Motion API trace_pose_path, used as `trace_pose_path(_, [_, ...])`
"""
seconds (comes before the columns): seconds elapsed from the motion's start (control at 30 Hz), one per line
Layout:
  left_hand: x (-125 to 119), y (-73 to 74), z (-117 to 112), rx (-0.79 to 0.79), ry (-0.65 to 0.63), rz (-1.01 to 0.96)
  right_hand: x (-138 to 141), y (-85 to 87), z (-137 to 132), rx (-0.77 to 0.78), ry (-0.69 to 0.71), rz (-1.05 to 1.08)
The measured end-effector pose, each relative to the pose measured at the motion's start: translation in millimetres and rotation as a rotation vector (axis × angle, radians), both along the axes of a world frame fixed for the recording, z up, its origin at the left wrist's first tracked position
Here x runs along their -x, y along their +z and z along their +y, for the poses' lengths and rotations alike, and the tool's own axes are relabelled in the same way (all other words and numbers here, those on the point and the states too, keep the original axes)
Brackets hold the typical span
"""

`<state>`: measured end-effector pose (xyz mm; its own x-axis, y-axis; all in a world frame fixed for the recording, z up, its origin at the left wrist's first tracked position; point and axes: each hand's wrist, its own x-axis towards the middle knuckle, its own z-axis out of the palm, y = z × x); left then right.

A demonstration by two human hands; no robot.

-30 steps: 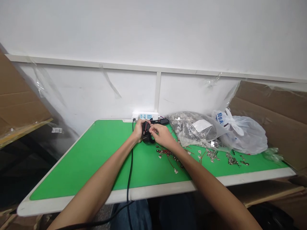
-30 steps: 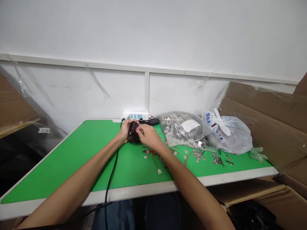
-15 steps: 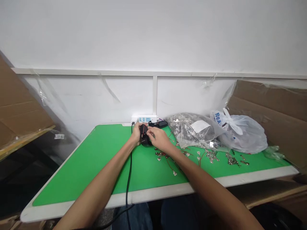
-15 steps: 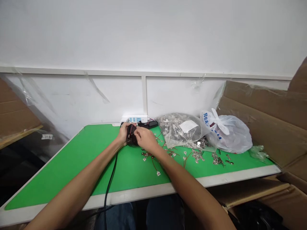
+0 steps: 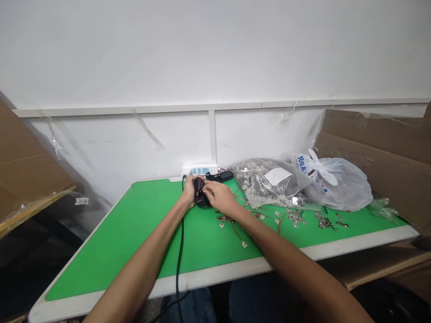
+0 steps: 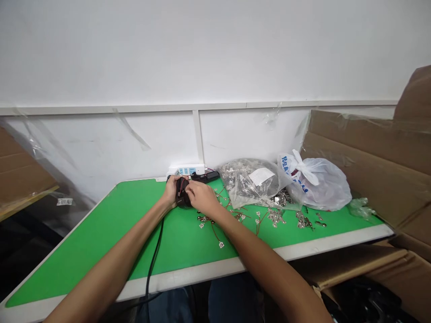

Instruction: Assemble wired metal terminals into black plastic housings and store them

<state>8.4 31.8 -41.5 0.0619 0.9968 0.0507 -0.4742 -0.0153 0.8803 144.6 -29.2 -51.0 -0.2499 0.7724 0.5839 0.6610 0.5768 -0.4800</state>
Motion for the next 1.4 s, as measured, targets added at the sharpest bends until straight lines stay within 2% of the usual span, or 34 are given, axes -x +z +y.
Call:
trace_pose_path(0.13, [-0.3, 4.8, -5.2, 0.064, -0.017, -0.011, -3.1, 3.7, -1.1, 0.018, -0.010, -0.016])
trace_pose_path(0.27, [0.2, 11.8, -12.7, 0.156, -0.118, -0.057, -6.0, 6.6, -2.9, 0.026, -0.027, -0.032])
trace_pose_path(0.37, [1.1, 17.7, -17.1, 0.233, -0.162, -0.007, -6.7, 5.7, -3.8, 0.023, -0.041, -0.027])
trace_pose_path(0.6, [-0.3, 18.7, -19.6, 0.222, -0.133, 0.065, -4.9, 4.3, -3.7, 0.041, -0.034, 0.144])
trace_pose_path(0.7, [-2.6, 17.8, -20.4, 0.144, -0.044, 0.045, -4.1, 6.4, -4.5, 0.044, -0.051, 0.171])
trace_pose_path(0.87, [-3.8, 21.7, -24.9, -0.100, 0.064, 0.062, -3.8, 13.8, -8.9, 0.091, -0.051, 0.243])
trace_pose_path(1.0, [-3.8, 24.2, -29.7, -0.235, 0.079, 0.056, -1.8, 18.3, -13.4, 0.104, -0.012, 0.248])
trace_pose_path(1.13, [-3.5, 23.1, -33.4, -0.339, 0.086, 0.078, 2.3, 17.9, -16.8, 0.050, -0.021, 0.193])
trace_pose_path(1.23, [-3.1, 22.6, -35.5, -0.382, 0.095, 0.093, 4.1, 17.7, -18.6, 0.018, -0.031, 0.156])
trace_pose_path(1.4, [-3.0, 24.4, -38.5, -0.430, 0.104, 0.096, 4.2, 21.0, -21.0, 0.059, -0.029, 0.175])
